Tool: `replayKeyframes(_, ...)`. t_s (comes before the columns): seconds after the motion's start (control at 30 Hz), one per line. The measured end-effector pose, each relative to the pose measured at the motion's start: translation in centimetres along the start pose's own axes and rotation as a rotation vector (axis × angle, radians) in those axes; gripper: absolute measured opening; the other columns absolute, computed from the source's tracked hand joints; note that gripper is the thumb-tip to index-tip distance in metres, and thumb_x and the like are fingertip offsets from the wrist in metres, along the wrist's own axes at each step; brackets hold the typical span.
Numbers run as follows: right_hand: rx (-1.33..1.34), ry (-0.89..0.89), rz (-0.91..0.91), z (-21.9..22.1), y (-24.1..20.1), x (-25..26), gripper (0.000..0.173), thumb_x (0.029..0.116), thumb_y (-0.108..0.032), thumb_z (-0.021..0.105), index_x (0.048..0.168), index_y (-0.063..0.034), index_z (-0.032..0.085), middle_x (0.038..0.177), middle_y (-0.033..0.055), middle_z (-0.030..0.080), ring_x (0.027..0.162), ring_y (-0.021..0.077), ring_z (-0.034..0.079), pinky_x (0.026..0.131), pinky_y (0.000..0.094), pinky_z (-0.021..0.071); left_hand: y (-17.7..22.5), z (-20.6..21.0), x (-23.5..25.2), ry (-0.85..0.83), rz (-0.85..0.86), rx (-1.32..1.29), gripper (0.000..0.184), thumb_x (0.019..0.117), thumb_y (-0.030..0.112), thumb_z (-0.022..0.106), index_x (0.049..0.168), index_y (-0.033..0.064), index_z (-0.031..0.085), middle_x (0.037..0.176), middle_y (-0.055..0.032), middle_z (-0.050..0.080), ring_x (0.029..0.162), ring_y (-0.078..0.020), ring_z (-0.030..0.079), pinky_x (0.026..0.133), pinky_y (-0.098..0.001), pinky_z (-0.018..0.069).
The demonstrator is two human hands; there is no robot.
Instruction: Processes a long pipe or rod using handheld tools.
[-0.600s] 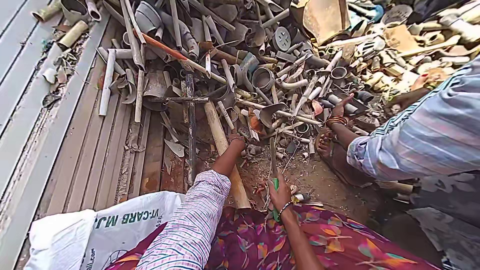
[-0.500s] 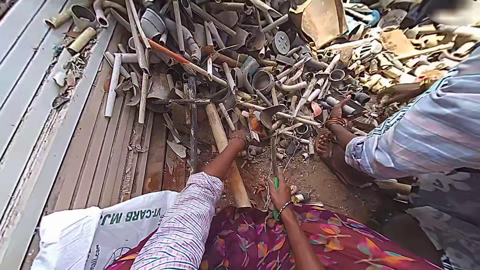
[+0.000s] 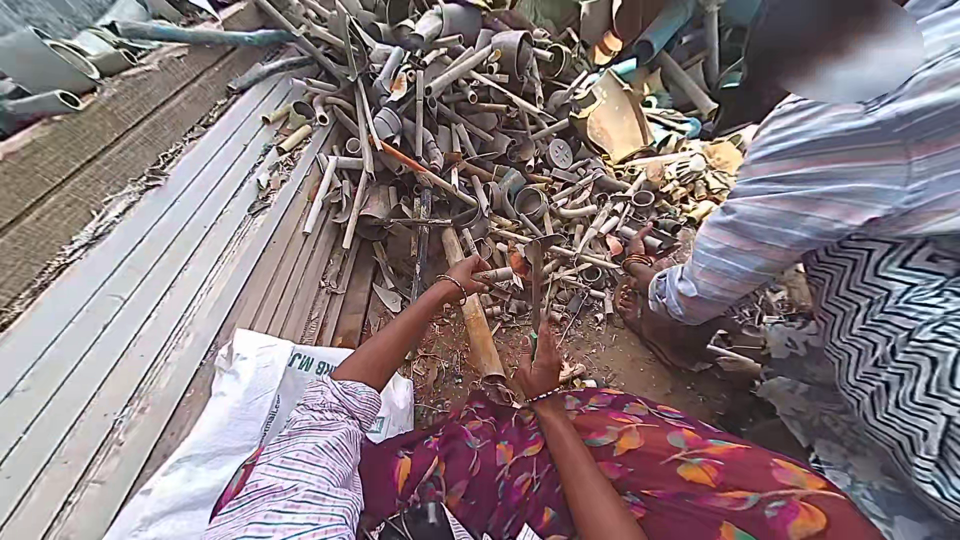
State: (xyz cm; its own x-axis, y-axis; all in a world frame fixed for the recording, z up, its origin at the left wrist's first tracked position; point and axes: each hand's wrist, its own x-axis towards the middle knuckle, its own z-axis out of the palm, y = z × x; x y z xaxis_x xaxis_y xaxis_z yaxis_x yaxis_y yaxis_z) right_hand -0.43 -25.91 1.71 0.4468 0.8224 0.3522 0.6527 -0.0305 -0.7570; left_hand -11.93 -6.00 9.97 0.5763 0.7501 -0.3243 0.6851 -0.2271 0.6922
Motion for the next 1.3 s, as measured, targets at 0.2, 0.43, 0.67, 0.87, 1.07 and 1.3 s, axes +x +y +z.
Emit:
replayKeyframes(0.2,-0.003,-0.295,0.158,-1.8,-2.5,-1.8,0.051,0.1007,-0.002,0.051,0.15,0.0062,0.045,0.13,0.0331,0.064,0.105,0.0498,0.069,0.091,0.0609,0.0527,1.8,1.1,-7.1,0.057,-0.241,-0.257,0.038,0.1042,-0.003,0.051,0.142,-0.0042,0.047,0.121,-0.0239,0.061,0.091,-0.0211,0.064,0.086,-0.0351,0.053)
replayKeyframes(0.43,0.107,-0.196,0.15,-2.4,-2.5,-2.3,0.051,0.1,0.0,0.05,0.149,0.0115,0.043,0.132,0.0353,0.061,0.116,0.0496,0.065,0.102,0.0582,0.0479,-1.4,3.7,-8.7,0.274,-0.315,-0.481,0.035,0.0996,0.004,0.065,0.133,-0.0031,0.058,0.115,-0.0217,0.065,0.088,-0.0205,0.066,0.083,-0.0344,0.0557)
replayKeyframes(0.67,0.044,0.02,-0.057,-1.7,-1.9,-3.3,0.049,0.0953,0.002,0.052,0.142,0.0172,0.048,0.123,0.0368,0.065,0.099,0.0502,0.071,0.085,0.0575,0.0566,-4.6,9.2,-7.3,0.358,-0.421,-0.375,0.039,0.0948,0.003,0.069,0.133,-0.0009,0.062,0.131,-0.0258,0.062,0.12,-0.0339,0.061,0.105,-0.0462,0.0471)
replayKeyframes(0.87,-0.343,-0.803,0.273,-2.3,-2.5,-2.9,0.069,0.1053,-0.012,0.05,0.165,-0.0057,0.016,0.147,0.027,0.054,0.13,0.0421,0.058,0.11,0.0543,0.0432,-4.7,9.5,-6.9,0.272,-0.481,-0.16,0.04,0.0967,0.013,0.07,0.134,0.0032,0.064,0.136,-0.0223,0.062,0.131,-0.0348,0.056,0.113,-0.0483,0.0409)
replayKeyframes(1.07,-0.244,-0.727,0.306,-2.3,-1.7,-3.1,0.058,0.1086,-0.014,0.044,0.161,-0.0006,0.025,0.144,0.0298,0.055,0.129,0.0433,0.059,0.109,0.0538,0.044,-4.7,9.4,-7.7,0.256,-0.422,-0.173,0.039,0.0974,0.011,0.069,0.134,0.0,0.063,0.135,-0.0252,0.062,0.13,-0.0362,0.057,0.113,-0.0479,0.0406)
replayKeyframes(1.3,-0.142,-0.534,0.151,-2.1,-2.7,-3.9,0.049,0.1064,-0.009,0.046,0.152,0.0083,0.039,0.132,0.0326,0.062,0.115,0.0475,0.066,0.101,0.0574,0.0487,-6.3,9.9,-7.9,0.275,-0.363,-0.183,0.042,0.0945,0.006,0.071,0.135,0.0009,0.061,0.134,-0.0248,0.062,0.128,-0.0367,0.058,0.111,-0.0488,0.0428)
